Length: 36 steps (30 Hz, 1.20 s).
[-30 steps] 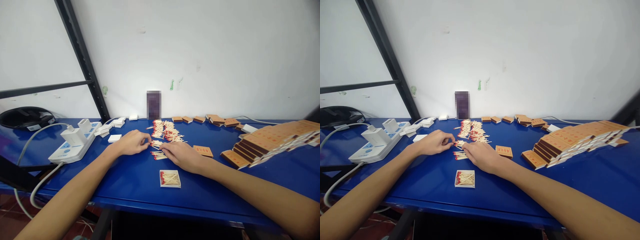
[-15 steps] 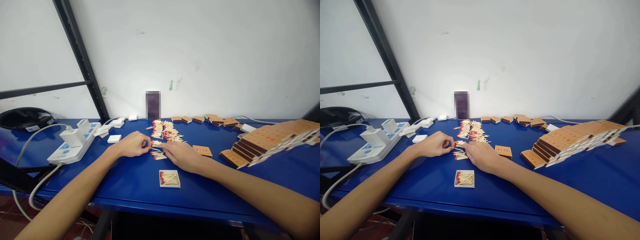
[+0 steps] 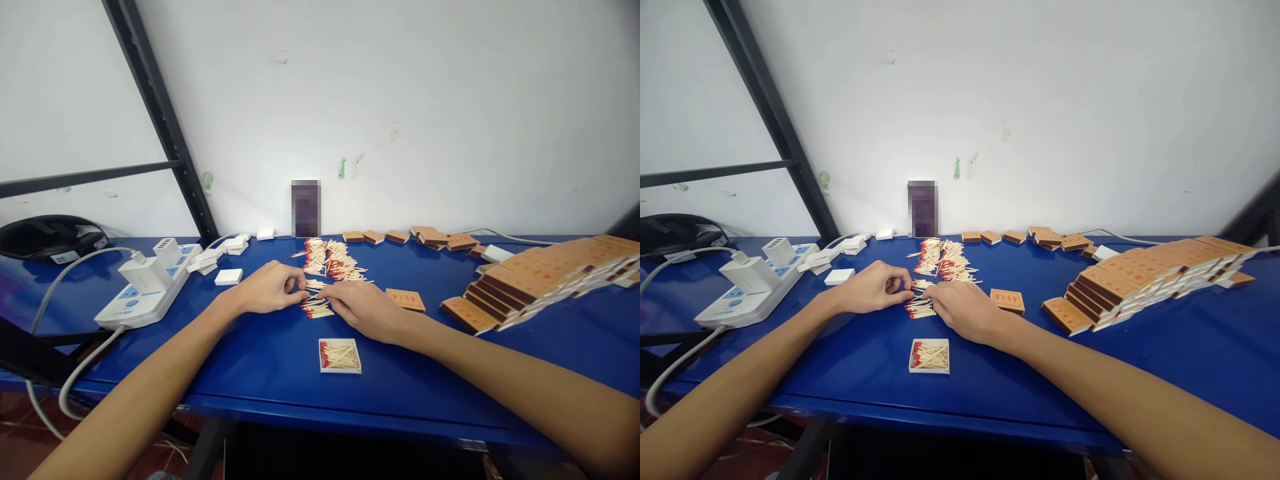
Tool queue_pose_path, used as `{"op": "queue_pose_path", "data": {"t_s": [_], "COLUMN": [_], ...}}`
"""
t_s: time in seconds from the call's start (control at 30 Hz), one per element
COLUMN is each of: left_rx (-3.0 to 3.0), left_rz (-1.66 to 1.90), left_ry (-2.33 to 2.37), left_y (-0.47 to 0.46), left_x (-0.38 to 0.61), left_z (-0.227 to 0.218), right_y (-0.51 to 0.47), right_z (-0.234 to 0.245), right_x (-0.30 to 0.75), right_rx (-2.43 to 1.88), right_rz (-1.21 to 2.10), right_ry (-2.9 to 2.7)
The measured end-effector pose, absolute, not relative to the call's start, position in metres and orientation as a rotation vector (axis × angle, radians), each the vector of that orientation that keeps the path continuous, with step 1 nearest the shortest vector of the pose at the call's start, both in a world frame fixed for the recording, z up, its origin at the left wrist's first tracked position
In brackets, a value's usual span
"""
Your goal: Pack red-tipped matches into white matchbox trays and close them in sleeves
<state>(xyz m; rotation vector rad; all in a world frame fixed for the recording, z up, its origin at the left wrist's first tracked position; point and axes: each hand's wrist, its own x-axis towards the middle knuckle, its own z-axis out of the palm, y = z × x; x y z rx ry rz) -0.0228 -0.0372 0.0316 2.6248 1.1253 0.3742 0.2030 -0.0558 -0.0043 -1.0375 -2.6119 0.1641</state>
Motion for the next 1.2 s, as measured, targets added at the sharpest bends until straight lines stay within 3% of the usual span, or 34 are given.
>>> {"op": "queue_pose_path", "data": {"t_s": [1.2], "left_rx": [2.642], "left_rz": [0.288], "left_ry": [1.156], "left_y": [-0.0372], "left_x": [-0.0233], "left_z": [0.0335], "right_y": [-0.0523], "right_z": [-0.0085], "right_x": [0.2037], "right_rx": [-0.957], "right_rz": [0.179], "right_ry": [-2.56]}}
